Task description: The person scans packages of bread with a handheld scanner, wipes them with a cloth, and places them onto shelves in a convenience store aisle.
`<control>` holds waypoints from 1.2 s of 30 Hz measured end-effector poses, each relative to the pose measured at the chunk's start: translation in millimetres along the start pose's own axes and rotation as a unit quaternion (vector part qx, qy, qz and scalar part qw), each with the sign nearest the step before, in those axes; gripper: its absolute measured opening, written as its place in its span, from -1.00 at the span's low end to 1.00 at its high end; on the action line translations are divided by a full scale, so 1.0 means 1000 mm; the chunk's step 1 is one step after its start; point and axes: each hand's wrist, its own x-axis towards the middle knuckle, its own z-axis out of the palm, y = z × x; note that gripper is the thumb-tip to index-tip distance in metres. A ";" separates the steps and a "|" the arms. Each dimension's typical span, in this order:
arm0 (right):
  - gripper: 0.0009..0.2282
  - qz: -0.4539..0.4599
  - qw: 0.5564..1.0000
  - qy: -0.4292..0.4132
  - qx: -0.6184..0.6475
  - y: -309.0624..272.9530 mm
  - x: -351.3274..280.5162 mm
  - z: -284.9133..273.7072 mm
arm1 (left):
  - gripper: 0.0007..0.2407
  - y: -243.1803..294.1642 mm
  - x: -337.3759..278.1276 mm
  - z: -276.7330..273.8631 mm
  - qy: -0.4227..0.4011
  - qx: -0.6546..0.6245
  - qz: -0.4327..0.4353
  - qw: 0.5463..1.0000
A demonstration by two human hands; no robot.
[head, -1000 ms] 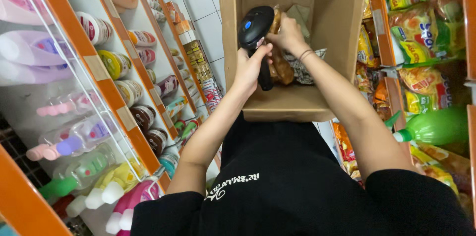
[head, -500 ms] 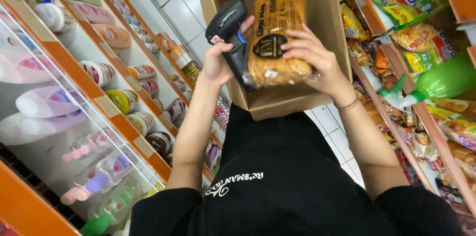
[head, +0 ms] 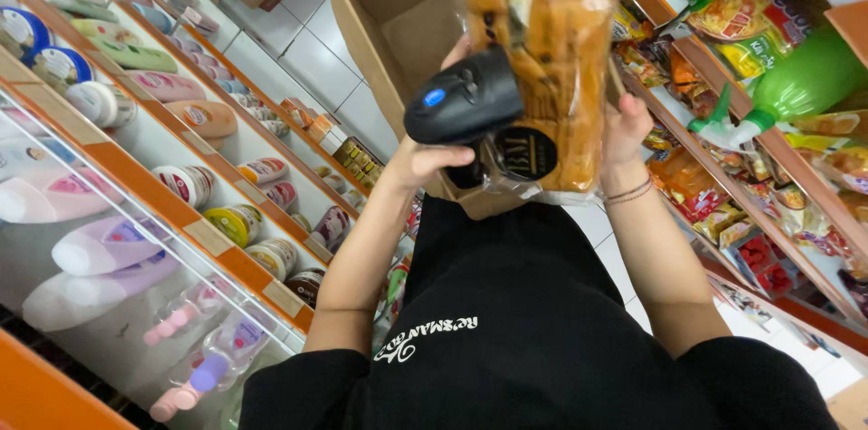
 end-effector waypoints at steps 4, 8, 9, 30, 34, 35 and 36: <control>-0.22 -0.069 0.995 0.038 -0.054 0.018 -0.018 -0.027 | -0.26 0.029 0.003 0.027 -0.095 0.287 0.118 0.946; -0.18 -0.054 0.994 0.090 -0.022 0.009 -0.034 -0.048 | -0.46 0.057 0.010 0.038 -0.105 0.446 0.172 0.872; -0.16 -0.052 0.993 0.102 -0.017 0.005 -0.043 -0.050 | -0.45 0.063 0.015 0.037 -0.103 0.455 0.154 0.871; -0.19 -0.222 0.959 0.168 0.059 -0.065 -0.224 -0.125 | -0.64 -0.021 0.068 0.186 -0.302 0.548 0.056 0.778; -0.19 -0.228 0.958 0.166 0.058 -0.091 -0.273 -0.151 | -0.66 -0.062 0.069 0.231 -0.319 0.526 0.092 0.783; -0.20 -0.229 0.958 0.165 0.060 -0.096 -0.286 -0.158 | -0.66 -0.073 0.069 0.241 -0.320 0.522 0.097 0.785; -0.20 -0.229 0.957 0.165 0.060 -0.101 -0.299 -0.165 | -0.66 -0.085 0.069 0.250 -0.321 0.518 0.102 0.786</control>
